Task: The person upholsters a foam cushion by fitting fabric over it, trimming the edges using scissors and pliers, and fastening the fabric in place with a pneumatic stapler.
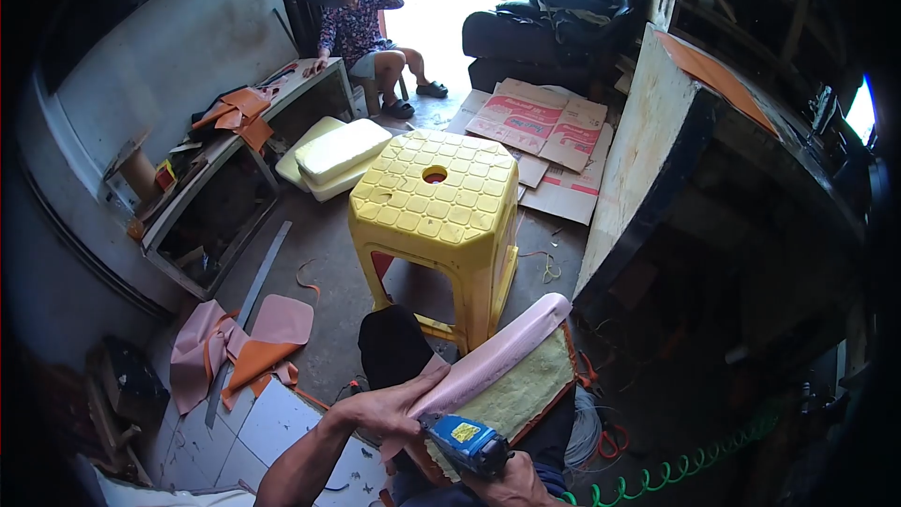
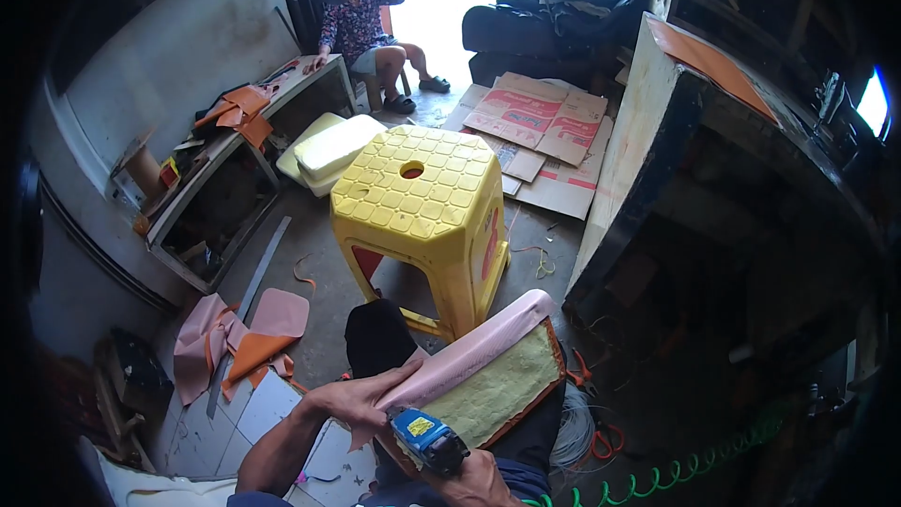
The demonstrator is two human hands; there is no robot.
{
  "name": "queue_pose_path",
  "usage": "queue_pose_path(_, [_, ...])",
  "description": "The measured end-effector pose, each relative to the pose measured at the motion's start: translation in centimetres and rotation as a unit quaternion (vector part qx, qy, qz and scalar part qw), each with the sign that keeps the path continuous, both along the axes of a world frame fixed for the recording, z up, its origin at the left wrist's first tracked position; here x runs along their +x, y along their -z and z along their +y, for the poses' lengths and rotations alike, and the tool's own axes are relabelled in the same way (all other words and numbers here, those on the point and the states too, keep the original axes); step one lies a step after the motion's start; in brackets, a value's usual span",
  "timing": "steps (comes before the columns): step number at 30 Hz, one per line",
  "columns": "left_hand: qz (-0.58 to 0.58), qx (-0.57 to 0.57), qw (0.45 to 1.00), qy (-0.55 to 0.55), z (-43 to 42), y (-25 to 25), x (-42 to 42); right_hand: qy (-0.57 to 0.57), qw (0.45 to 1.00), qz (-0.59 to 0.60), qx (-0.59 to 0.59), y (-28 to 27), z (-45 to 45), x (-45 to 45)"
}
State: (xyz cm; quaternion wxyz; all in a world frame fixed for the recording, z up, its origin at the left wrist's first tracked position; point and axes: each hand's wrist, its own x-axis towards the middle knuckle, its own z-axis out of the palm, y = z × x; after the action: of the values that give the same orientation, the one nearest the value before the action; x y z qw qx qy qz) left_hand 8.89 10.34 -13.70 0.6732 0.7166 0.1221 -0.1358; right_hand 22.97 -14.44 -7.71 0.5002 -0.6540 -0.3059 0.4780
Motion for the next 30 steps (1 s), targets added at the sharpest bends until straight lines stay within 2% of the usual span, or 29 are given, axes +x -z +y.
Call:
queue_pose_path(2, [-0.006,0.014,1.0,0.006,0.1,0.3,0.0,-0.009,0.999,-0.036,-0.013,-1.7,0.2,0.1])
queue_pose_path(7, [-0.016,0.068,0.997,0.028,0.0,0.0,0.2,-0.007,1.0,-0.02,-0.001,-0.7,0.0,-0.5])
queue_pose_path(10, [-0.003,0.051,0.998,0.023,-0.6,-2.5,0.6,0.003,1.0,-0.025,-0.006,-0.2,-0.3,-0.2])
queue_pose_path(13, [0.014,-0.016,1.0,-0.005,-0.6,-2.3,0.5,0.036,0.999,-0.022,-0.016,1.9,-0.8,0.9])
queue_pose_path(14, [-0.005,0.023,1.0,0.012,-0.4,-1.5,0.5,0.057,0.998,-0.016,-0.027,2.3,-1.1,1.5])
queue_pose_path(15, [-0.023,0.062,0.997,0.028,-0.1,-1.0,0.4,0.013,0.997,-0.026,-0.066,-0.2,-0.7,2.8])
queue_pose_path(16, [-0.025,0.06,0.997,0.028,-0.1,-0.8,0.3,0.013,0.997,-0.027,-0.068,-0.5,-0.7,3.5])
queue_pose_path(18, [-0.031,0.047,0.998,0.022,0.0,-0.5,0.4,0.044,0.997,0.019,-0.056,-0.6,-1.1,4.2])
queue_pose_path(19, [-0.033,0.046,0.998,0.024,0.1,-0.4,0.4,0.062,0.995,-0.079,-0.02,0.3,-1.5,4.2])
queue_pose_path(23, [-0.031,0.058,0.998,0.013,-0.2,-0.6,0.2,0.07,0.996,-0.059,0.021,1.6,-1.7,4.8])
queue_pose_path(25, [-0.037,0.063,0.997,0.018,-0.3,-0.6,0.3,0.016,0.987,-0.055,-0.147,2.1,-1.8,5.9])
queue_pose_path(28, [-0.029,0.06,0.998,0.008,-0.3,-0.8,0.2,0.062,0.99,-0.097,-0.083,3.4,-1.4,6.8])
queue_pose_path(30, [-0.007,0.074,0.997,0.016,-0.4,-1.3,0.2,0.064,0.989,-0.105,-0.083,3.5,-1.0,7.9])
